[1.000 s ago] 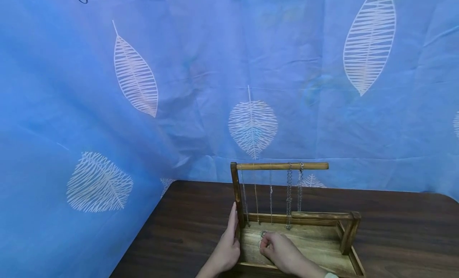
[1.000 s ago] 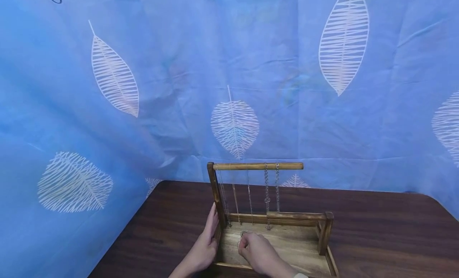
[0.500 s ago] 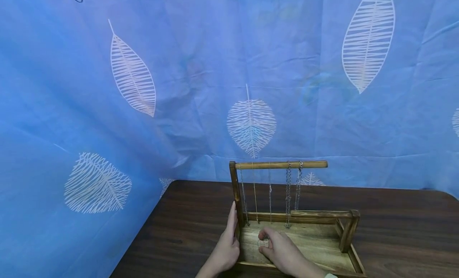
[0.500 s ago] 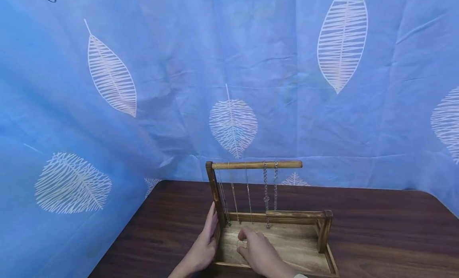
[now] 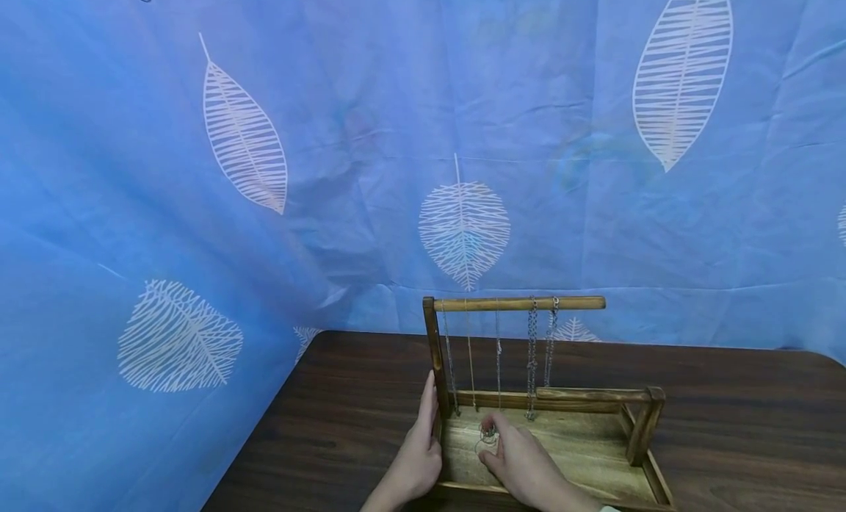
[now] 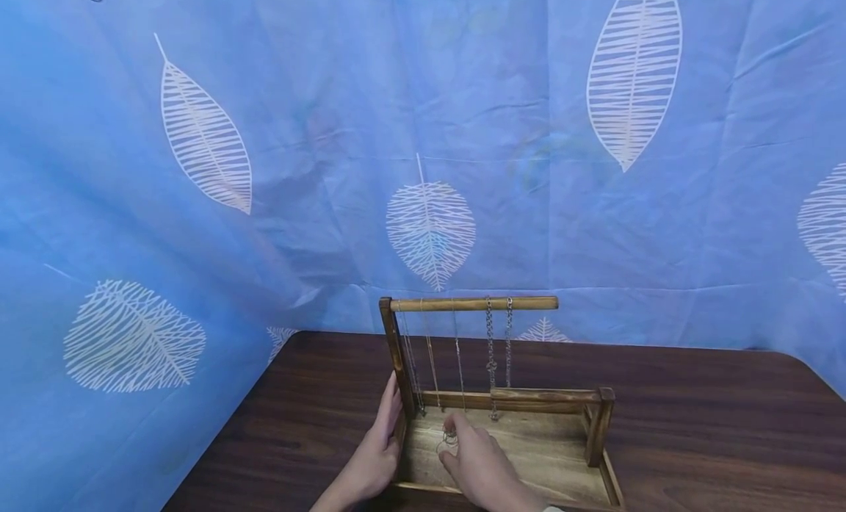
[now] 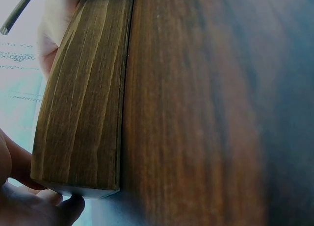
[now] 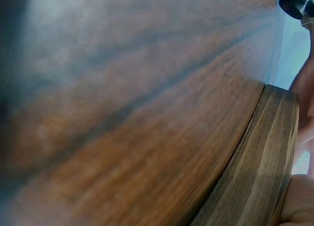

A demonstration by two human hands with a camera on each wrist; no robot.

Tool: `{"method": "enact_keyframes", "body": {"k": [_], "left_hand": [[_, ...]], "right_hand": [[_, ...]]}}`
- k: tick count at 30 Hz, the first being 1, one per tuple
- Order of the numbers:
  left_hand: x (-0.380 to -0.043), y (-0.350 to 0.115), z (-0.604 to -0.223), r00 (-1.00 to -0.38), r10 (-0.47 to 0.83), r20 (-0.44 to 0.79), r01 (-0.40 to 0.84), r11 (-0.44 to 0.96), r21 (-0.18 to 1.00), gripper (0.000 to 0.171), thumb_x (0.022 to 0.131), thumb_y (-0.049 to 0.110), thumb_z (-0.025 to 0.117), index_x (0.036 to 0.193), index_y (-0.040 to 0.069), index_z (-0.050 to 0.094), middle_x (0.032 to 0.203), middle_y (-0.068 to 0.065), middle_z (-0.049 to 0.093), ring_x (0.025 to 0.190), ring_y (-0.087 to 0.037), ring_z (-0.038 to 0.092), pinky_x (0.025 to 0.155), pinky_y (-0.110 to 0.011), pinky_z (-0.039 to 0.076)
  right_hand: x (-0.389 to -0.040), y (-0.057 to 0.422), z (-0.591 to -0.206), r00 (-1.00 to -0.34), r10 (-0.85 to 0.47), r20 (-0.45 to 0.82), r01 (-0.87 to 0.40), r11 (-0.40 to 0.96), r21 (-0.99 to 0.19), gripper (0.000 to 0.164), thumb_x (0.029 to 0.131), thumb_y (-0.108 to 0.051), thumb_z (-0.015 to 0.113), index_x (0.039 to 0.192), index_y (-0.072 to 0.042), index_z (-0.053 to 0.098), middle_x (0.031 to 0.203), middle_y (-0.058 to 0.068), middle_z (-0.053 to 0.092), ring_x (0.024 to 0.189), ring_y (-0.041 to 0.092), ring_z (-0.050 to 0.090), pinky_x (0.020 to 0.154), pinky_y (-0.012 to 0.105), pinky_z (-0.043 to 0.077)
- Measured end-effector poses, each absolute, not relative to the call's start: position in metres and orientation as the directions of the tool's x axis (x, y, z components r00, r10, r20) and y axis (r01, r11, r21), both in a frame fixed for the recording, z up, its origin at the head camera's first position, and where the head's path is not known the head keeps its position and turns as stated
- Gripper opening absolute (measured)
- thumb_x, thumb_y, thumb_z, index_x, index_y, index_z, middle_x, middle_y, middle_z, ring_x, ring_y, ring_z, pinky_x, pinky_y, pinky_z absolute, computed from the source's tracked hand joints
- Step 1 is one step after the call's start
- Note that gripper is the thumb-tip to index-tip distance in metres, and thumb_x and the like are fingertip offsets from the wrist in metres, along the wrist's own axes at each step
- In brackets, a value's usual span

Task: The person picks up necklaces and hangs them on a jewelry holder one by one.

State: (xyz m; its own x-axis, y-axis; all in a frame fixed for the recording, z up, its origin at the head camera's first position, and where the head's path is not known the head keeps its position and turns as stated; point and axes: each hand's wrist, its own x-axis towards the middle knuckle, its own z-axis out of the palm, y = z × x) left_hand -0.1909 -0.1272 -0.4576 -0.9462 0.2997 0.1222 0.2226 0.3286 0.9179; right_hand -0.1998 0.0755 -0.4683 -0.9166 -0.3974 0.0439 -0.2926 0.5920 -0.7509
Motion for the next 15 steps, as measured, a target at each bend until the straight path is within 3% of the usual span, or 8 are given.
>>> {"method": "enact_keyframes", "body": {"k": [8,15], "left_hand": [[-0.1892,-0.127,-0.4582,-0.95,0.29,0.116,0.214,0.334,0.918,0.109,0.079,-0.029,0.025,0.161,0.033,-0.013,0.166,-0.019,0.0,0.15,-0.039,0.01,0.115,-0.058,0.019],[-0.1898,-0.1272,-0.4584,-0.949,0.293,0.119,0.217,0.331,0.918,0.108,0.08,-0.029,0.025,0.161,0.032,-0.014,0.166,-0.018,-0.001,0.15,-0.04,0.01,0.115,-0.058,0.019]], "right_hand": [[-0.1985,0.0748,-0.472,-0.918,-0.382,0.103,-0.333,0.606,-0.723,0.011,0.09,-0.008,0.071,0.093,-0.011,0.062,0.056,-0.008,0.049,0.045,0.007,0.044,0.042,0.024,0.035],[-0.1989,0.0739,-0.4725,-0.907,-0.407,0.106,-0.343,0.571,-0.746,0.013,0.092,-0.008,0.07,0.086,-0.014,0.061,0.053,-0.009,0.047,0.043,0.005,0.04,0.04,0.022,0.03]]}}
